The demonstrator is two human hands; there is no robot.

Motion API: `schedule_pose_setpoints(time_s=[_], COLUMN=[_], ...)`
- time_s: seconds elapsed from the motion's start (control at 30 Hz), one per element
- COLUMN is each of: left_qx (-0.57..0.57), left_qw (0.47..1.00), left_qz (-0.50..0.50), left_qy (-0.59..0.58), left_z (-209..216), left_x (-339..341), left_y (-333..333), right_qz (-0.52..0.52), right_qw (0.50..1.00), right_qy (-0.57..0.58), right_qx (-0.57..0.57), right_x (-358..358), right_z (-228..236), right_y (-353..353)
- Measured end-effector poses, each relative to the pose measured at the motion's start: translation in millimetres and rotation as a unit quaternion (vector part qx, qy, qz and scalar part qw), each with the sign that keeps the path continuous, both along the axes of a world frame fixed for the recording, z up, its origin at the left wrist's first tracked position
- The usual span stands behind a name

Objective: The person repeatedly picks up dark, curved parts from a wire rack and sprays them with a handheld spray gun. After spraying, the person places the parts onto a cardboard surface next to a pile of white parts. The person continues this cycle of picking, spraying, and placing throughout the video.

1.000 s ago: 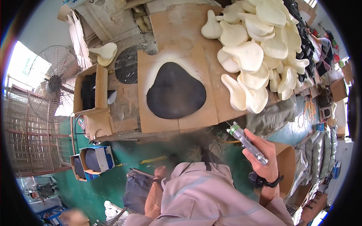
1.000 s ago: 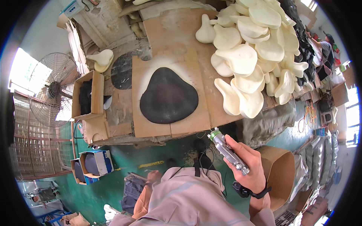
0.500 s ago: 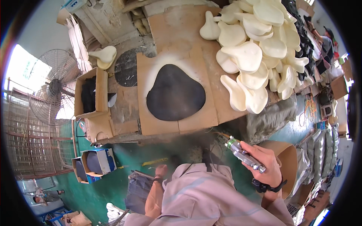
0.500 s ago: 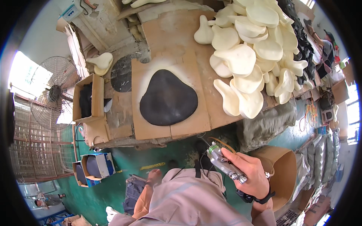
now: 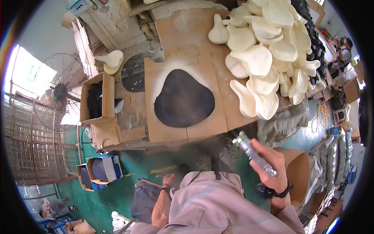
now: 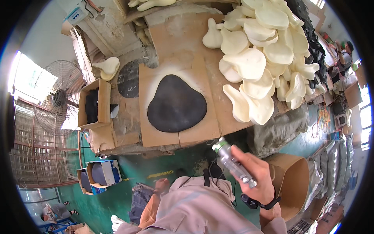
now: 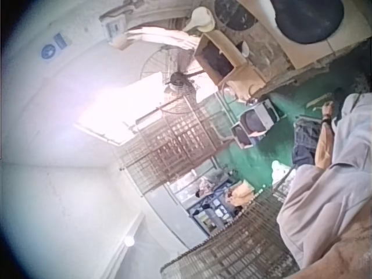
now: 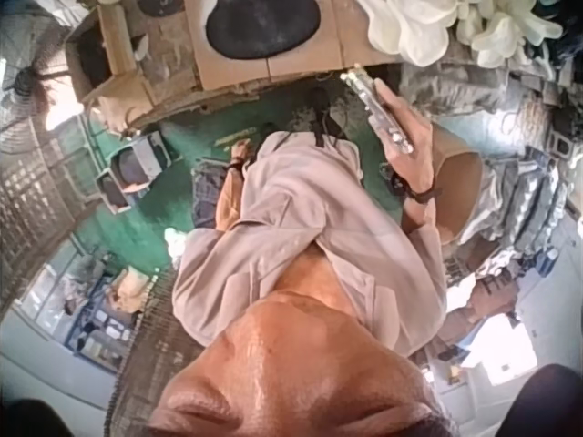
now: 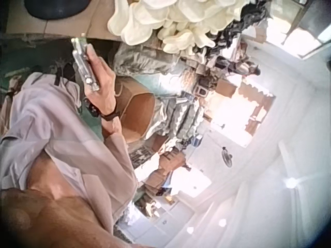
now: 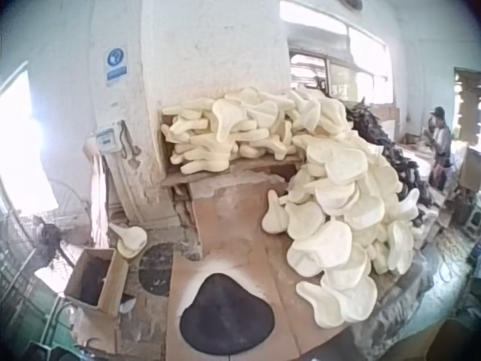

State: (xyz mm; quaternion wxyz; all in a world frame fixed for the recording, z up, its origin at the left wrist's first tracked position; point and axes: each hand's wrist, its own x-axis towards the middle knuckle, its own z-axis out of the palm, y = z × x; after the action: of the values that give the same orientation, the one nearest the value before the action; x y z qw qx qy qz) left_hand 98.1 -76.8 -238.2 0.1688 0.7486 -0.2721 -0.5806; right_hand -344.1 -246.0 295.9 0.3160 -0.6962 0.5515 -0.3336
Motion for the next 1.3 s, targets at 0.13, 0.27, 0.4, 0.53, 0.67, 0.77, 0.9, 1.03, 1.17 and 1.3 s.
schedule_pose_setpoints(time_s=[0.13, 0.27, 0.4, 0.53, 0.67, 0.77, 0.9, 1.03, 1.17, 1.3], left_qx=[-0.026, -0.160, -0.324, -0.365, -0.241, -0.188, -0.194, -0.238, -0.161, -0.272], left_qw=[0.999, 0.984, 0.939, 0.899, 0.884, 0.870, 0.868, 0.930, 0.807, 0.755], left_qz=[-0.009, 0.079, 0.106, 0.074, 0.019, -0.004, -0.023, 0.209, 0.493, 0.234], left_qy=[-0.028, 0.014, -0.049, -0.232, -0.400, -0.456, -0.457, -0.188, 0.281, 0.549], left_z=[28, 86, 100, 108, 147, 164, 156, 145, 111, 144], left_x=[0, -28, -31, -57, -94, -103, -94, -100, -67, -78], left_y=[-22, -94, -182, -278, -321, -328, -331, -339, -356, -398], right_qz=[0.082, -0.008, 0.021, -0.023, -0.050, -0.036, -0.002, -0.007, 0.010, 0.036], right_qw=[0.994, 0.998, 0.997, 0.997, 0.995, 0.996, 0.996, 0.996, 0.996, 0.993], right_qy=[-0.008, 0.007, -0.004, 0.032, 0.001, -0.016, -0.035, -0.055, -0.072, -0.082], right_qx=[0.069, 0.057, 0.073, 0.072, 0.082, 0.076, 0.078, 0.071, 0.059, 0.072], right_x=[-15, -17, -29, -35, -39, -46, -58, -65, -66, -70], right_z=[-4, -16, -12, -7, -14, -19, -30, -38, -56, -72], right_y=[13, 22, 29, 28, 30, 29, 25, 18, 9, -4])
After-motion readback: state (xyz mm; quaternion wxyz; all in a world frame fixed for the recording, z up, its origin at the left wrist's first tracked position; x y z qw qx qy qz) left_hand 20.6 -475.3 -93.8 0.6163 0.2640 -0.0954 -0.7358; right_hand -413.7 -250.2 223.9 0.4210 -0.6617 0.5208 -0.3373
